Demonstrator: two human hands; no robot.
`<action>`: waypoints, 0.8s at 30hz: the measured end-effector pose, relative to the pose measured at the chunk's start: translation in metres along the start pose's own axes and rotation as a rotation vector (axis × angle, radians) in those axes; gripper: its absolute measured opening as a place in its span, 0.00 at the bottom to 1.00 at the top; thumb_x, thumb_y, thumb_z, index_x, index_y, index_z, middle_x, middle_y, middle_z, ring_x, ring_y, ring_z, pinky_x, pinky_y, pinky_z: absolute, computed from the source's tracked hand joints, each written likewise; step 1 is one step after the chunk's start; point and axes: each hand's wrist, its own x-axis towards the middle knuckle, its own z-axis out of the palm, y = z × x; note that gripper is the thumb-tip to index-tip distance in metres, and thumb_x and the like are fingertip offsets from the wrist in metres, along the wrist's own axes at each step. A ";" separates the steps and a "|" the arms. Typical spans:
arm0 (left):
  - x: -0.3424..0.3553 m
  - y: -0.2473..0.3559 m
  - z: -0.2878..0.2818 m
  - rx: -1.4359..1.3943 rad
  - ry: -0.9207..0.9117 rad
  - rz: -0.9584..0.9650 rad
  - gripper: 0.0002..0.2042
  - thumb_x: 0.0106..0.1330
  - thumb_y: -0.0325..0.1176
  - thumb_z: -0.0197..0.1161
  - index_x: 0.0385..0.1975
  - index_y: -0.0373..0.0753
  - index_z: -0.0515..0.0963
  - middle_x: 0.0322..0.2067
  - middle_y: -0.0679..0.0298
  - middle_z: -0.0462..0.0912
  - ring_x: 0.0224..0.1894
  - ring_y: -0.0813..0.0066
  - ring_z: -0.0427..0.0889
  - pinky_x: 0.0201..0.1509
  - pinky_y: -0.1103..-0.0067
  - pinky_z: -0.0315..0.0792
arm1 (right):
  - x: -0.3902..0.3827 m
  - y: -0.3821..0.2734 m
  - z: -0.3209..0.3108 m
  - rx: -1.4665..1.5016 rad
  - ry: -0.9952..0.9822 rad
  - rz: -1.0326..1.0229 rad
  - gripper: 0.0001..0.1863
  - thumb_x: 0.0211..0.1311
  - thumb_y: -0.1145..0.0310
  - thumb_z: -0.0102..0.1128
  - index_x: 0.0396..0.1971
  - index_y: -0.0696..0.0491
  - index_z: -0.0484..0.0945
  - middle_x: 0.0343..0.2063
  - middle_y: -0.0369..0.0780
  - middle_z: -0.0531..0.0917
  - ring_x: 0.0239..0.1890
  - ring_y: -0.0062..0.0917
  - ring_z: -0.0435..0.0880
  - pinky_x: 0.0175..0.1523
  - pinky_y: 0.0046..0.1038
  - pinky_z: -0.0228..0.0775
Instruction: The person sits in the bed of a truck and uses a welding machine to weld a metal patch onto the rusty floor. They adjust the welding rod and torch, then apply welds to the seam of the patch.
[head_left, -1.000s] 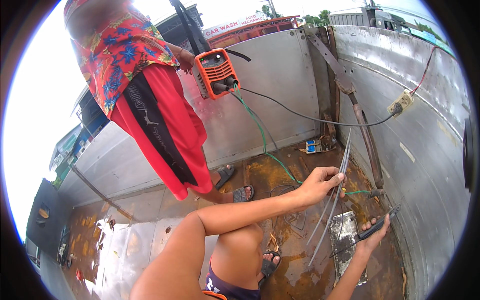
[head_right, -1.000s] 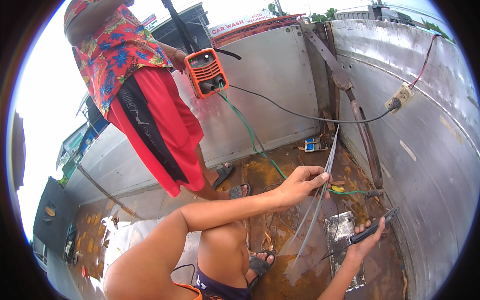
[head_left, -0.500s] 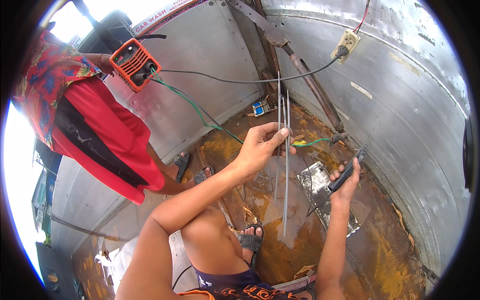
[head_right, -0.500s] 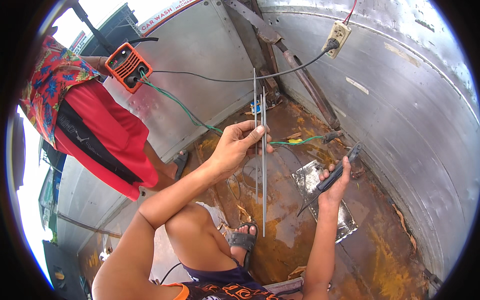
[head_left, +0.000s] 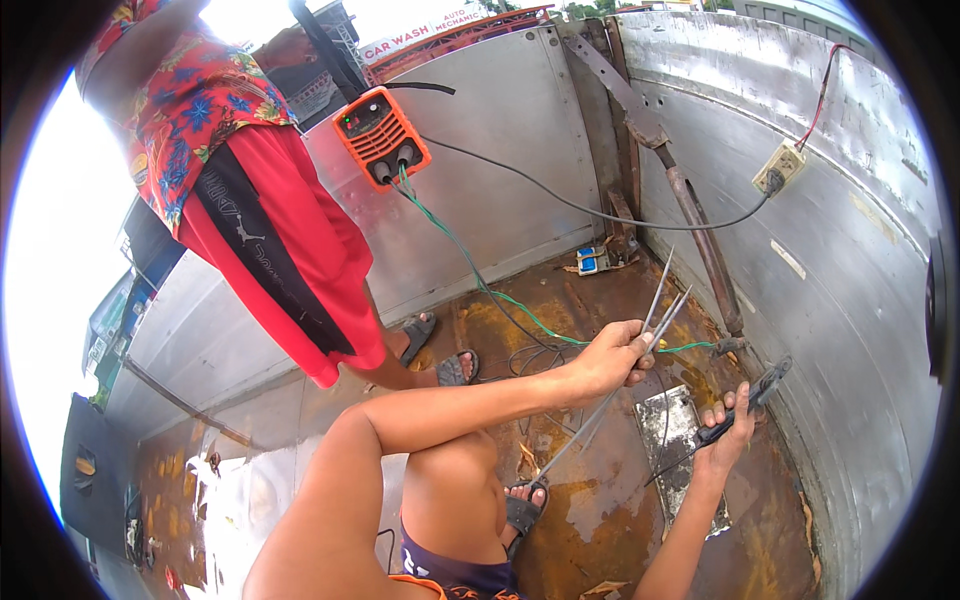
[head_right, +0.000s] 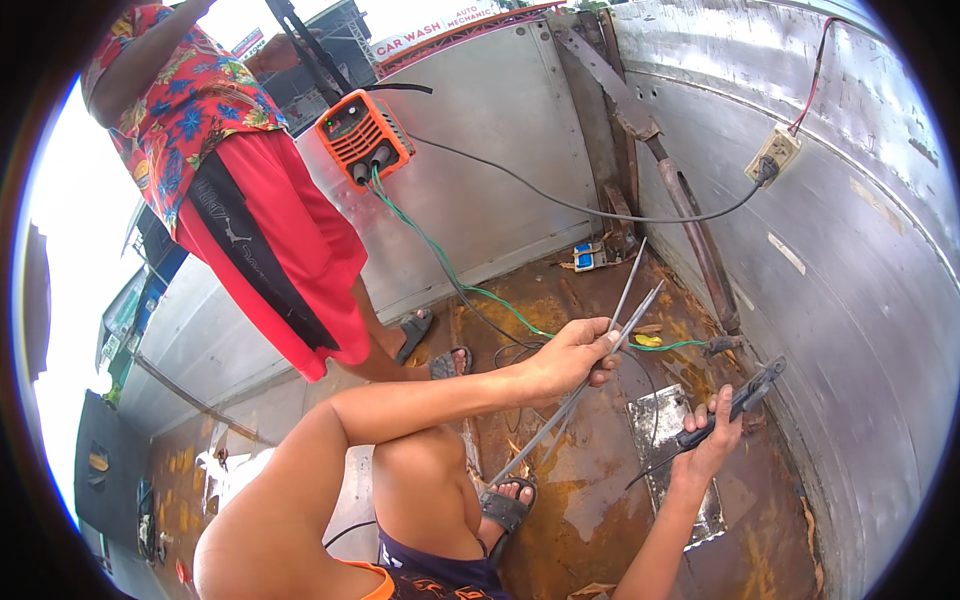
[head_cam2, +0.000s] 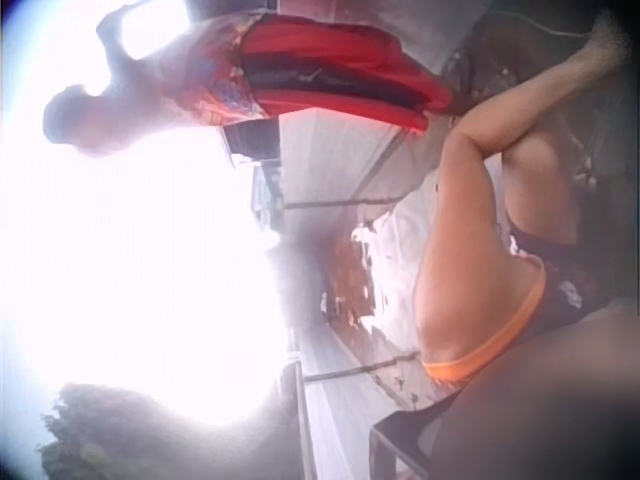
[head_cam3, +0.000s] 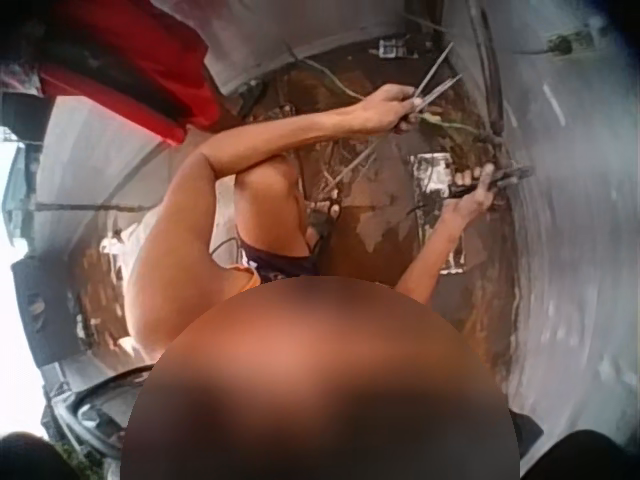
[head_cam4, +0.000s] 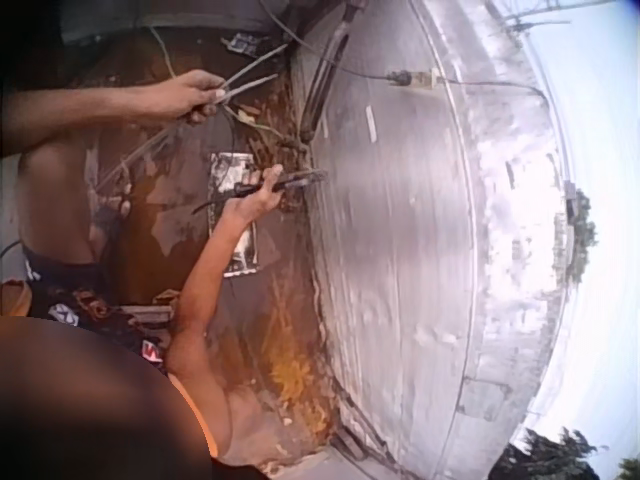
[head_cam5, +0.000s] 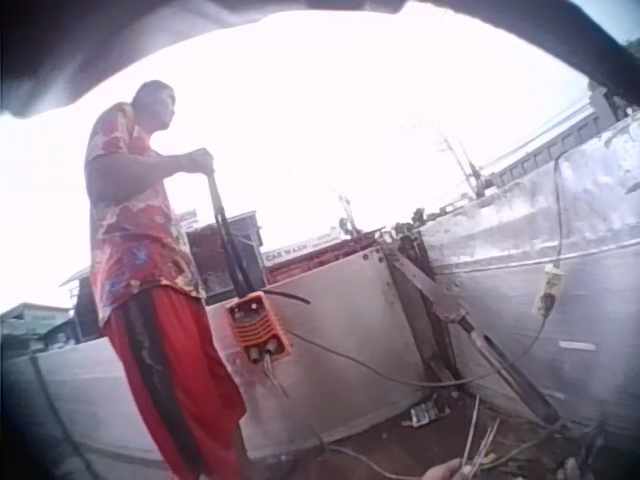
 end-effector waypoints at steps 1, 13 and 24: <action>0.001 -0.001 0.006 -0.018 -0.014 -0.002 0.09 0.79 0.36 0.46 0.43 0.37 0.69 0.25 0.73 0.64 0.25 0.86 0.62 0.28 0.85 0.62 | -0.001 -0.001 0.002 -0.036 -0.011 -0.036 0.12 0.65 0.65 0.66 0.40 0.50 0.72 0.24 0.29 0.70 0.19 0.11 0.65 0.22 0.16 0.60; 0.000 -0.018 0.033 0.492 -0.055 0.282 0.12 0.77 0.38 0.52 0.42 0.34 0.66 0.25 0.66 0.74 0.24 0.83 0.67 0.25 0.81 0.66 | -0.042 -0.001 0.044 0.136 -0.041 -0.060 0.08 0.66 0.73 0.63 0.38 0.52 0.71 0.40 0.42 0.83 0.16 0.05 0.63 0.18 0.10 0.58; -0.008 -0.024 0.045 0.513 -0.019 0.352 0.11 0.76 0.35 0.53 0.42 0.33 0.65 0.24 0.60 0.74 0.25 0.79 0.66 0.28 0.74 0.65 | -0.051 0.002 0.063 0.045 0.012 -0.064 0.08 0.67 0.69 0.64 0.36 0.49 0.71 0.19 0.25 0.66 0.17 0.06 0.59 0.21 0.12 0.54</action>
